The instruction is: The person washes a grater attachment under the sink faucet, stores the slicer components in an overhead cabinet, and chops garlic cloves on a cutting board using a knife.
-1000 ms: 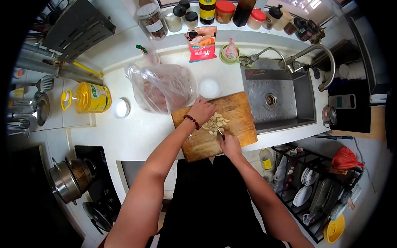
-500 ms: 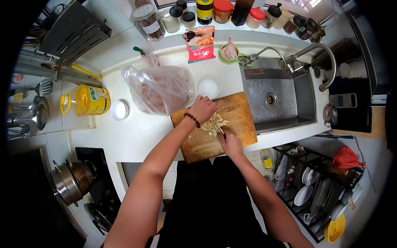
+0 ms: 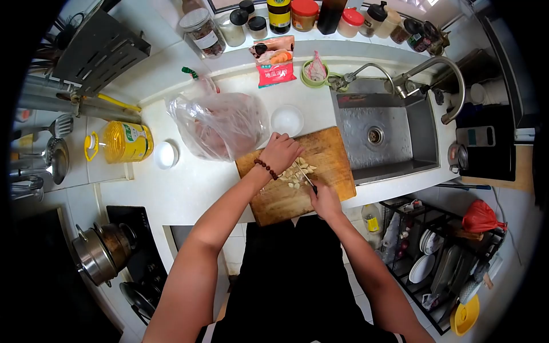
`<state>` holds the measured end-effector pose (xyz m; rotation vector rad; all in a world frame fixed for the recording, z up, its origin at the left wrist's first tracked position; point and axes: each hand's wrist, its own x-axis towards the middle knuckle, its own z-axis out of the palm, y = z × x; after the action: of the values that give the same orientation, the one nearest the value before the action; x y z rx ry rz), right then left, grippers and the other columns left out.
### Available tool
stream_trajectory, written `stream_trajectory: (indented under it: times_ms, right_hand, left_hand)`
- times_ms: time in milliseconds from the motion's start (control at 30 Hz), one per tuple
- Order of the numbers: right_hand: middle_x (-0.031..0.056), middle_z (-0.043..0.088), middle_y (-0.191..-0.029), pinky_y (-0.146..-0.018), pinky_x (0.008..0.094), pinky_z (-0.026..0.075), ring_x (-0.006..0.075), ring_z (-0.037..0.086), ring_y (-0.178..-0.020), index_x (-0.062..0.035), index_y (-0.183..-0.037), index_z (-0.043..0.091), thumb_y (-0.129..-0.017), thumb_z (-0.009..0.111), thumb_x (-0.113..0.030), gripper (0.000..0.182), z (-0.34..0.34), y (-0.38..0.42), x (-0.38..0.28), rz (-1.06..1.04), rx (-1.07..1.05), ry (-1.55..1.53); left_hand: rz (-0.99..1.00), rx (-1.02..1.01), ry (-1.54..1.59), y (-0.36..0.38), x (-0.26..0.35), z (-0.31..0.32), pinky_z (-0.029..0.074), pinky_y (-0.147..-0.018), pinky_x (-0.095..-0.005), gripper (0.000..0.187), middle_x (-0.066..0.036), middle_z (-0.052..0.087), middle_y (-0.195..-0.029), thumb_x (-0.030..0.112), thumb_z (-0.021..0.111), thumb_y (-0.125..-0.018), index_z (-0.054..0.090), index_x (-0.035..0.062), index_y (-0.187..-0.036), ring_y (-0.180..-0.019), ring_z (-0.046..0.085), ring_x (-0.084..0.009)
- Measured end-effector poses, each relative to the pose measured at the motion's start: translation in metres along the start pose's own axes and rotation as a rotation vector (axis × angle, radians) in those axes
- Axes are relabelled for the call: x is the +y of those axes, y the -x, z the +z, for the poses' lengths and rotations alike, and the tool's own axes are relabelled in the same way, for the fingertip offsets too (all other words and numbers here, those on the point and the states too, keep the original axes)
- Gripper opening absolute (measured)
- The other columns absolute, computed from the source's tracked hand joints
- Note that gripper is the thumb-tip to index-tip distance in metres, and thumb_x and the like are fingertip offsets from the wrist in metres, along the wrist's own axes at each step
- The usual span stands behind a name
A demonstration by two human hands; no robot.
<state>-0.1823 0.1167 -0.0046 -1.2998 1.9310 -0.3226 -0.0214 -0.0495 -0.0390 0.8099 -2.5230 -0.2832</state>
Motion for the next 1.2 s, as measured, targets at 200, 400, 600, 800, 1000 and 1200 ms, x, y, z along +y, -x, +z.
stream_trajectory:
  times_ms: [200,400,600,800,1000,1200]
  right_hand:
    - [0.0286,0.07,-0.09,-0.08,0.0564,0.055,0.0482,0.068,-0.086,-0.0072,-0.12,0.071,-0.093,0.065,-0.017,0.03,0.008,-0.017,0.016,-0.033,-0.019,0.108]
    - [0.0278,0.071,-0.09,-0.082,0.0561,0.055,0.048,0.068,-0.088,-0.0082,-0.12,0.071,-0.093,0.065,-0.017,0.029,0.011,-0.02,0.021,-0.049,0.008,0.097]
    - [0.0289,0.07,-0.094,-0.082,0.0556,0.054,0.0481,0.067,-0.092,-0.0091,-0.114,0.074,-0.093,0.065,-0.018,0.024,-0.018,-0.022,0.004,-0.048,-0.039,0.036]
    - [0.028,0.07,-0.095,-0.083,0.0562,0.054,0.0474,0.067,-0.093,-0.0095,-0.11,0.074,-0.093,0.065,-0.02,0.022,-0.027,-0.05,0.015,-0.092,-0.144,0.174]
    - [0.0278,0.07,-0.096,-0.084,0.0559,0.054,0.0486,0.067,-0.094,-0.0079,-0.107,0.073,-0.094,0.064,-0.023,0.022,-0.016,-0.058,0.027,-0.138,-0.124,0.196]
    - [0.0278,0.071,-0.096,-0.085,0.0556,0.054,0.0479,0.067,-0.094,-0.0058,-0.108,0.073,-0.095,0.063,-0.025,0.025,-0.028,-0.065,0.026,-0.146,-0.22,0.224]
  left_hand:
    - [0.016,0.102,-0.08,0.008,-0.013,0.031,0.042,-0.078,-0.0386,0.03,-0.003,0.064,-0.07,0.028,0.07,-0.095,0.062,0.0112,-0.072,-0.081,0.059,-0.0214]
    - [-0.065,-0.001,-0.07,0.008,-0.006,0.024,0.042,-0.077,-0.0386,0.03,-0.004,0.065,-0.07,0.029,0.071,-0.095,0.063,0.0112,-0.072,-0.078,0.06,-0.0218]
    - [-0.081,0.027,-0.043,-0.01,0.0,-0.008,0.042,-0.078,-0.0393,0.027,-0.005,0.065,-0.071,0.028,0.071,-0.094,0.065,0.0102,-0.074,-0.078,0.06,-0.0229]
    - [-0.193,0.058,-0.074,-0.002,-0.003,0.013,0.042,-0.078,-0.0404,0.027,-0.006,0.067,-0.073,0.026,0.069,-0.096,0.065,0.0087,-0.076,-0.08,0.06,-0.0241]
    - [-0.193,0.077,-0.125,0.007,-0.014,0.035,0.042,-0.081,-0.0412,0.029,-0.006,0.069,-0.076,0.028,0.064,-0.1,0.068,0.0076,-0.079,-0.084,0.061,-0.0247]
    - [-0.244,0.068,-0.114,0.007,-0.007,0.029,0.042,-0.084,-0.0419,0.03,-0.006,0.069,-0.076,0.028,0.061,-0.102,0.069,0.0077,-0.081,-0.085,0.062,-0.0248]
